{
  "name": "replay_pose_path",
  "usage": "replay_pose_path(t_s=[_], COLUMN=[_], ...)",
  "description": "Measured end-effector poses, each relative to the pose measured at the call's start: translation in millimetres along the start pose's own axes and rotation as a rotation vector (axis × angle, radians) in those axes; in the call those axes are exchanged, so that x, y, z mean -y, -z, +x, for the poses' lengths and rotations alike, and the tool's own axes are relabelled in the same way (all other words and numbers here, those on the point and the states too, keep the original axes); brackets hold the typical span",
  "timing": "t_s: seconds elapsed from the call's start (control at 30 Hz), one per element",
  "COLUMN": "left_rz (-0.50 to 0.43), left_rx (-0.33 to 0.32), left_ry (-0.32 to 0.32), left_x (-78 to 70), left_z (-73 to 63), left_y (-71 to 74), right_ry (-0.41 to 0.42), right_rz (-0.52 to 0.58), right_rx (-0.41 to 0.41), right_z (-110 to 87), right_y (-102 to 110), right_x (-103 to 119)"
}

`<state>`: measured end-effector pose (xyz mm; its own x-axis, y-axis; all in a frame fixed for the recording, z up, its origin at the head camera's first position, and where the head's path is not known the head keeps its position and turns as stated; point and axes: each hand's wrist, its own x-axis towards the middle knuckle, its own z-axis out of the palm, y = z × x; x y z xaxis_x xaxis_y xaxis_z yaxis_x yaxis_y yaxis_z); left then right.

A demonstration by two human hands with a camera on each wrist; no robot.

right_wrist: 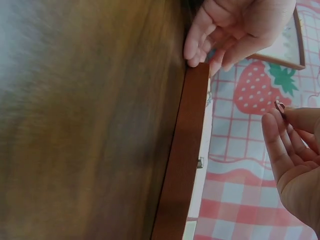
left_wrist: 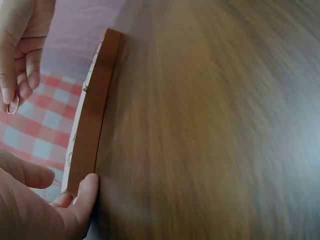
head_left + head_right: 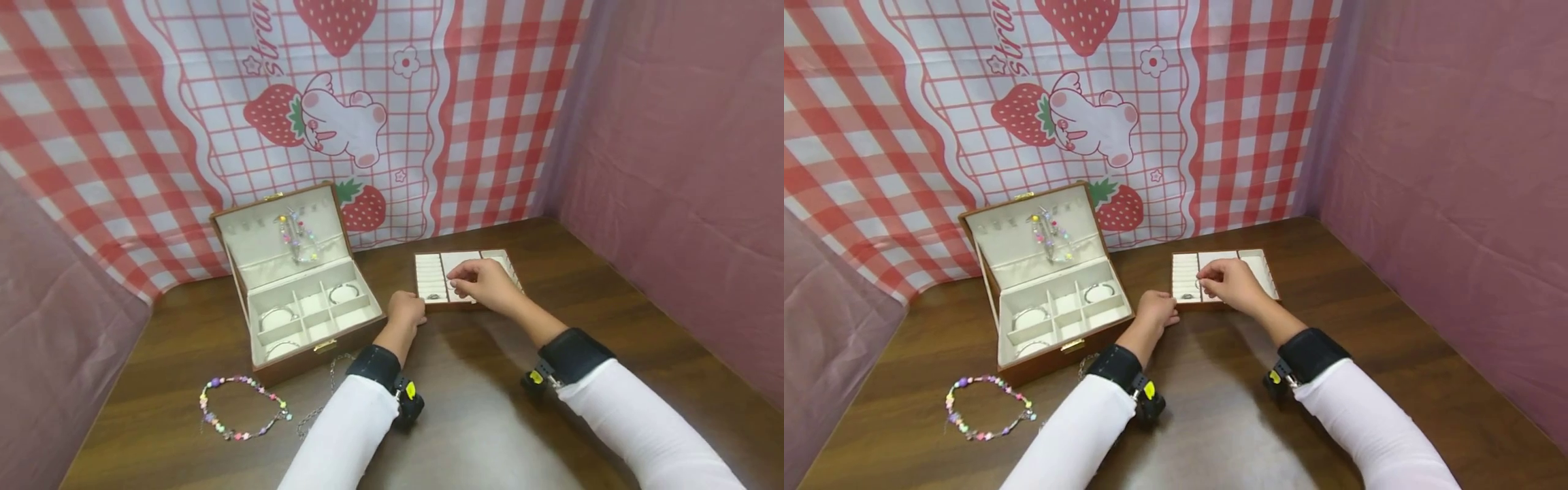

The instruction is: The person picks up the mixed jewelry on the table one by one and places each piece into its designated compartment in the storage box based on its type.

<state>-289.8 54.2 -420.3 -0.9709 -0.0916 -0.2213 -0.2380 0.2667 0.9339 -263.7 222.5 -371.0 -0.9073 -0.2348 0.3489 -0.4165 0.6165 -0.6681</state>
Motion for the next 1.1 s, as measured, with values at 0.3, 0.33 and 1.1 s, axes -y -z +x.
replay_pose_path(t_s=[0.3, 0.33, 1.1], left_rz=[-0.28, -0.292, -0.322], left_rx=[-0.039, -0.038, -0.029], left_ry=[0.134, 0.136, 0.141], left_x=[-3.6, -3.8, -1.9], left_z=[1.0, 0.2, 3.1], left_y=[0.4, 1.1, 0.6], right_ry=[0.068, 0.084, 0.248], right_rz=[-0.214, -0.251, -0.559], right_rx=[0.036, 0.041, 0.187], right_z=[28.5, 30.7, 46.7], right_y=[-20, -23, -40], right_x=[-8, -9, -17])
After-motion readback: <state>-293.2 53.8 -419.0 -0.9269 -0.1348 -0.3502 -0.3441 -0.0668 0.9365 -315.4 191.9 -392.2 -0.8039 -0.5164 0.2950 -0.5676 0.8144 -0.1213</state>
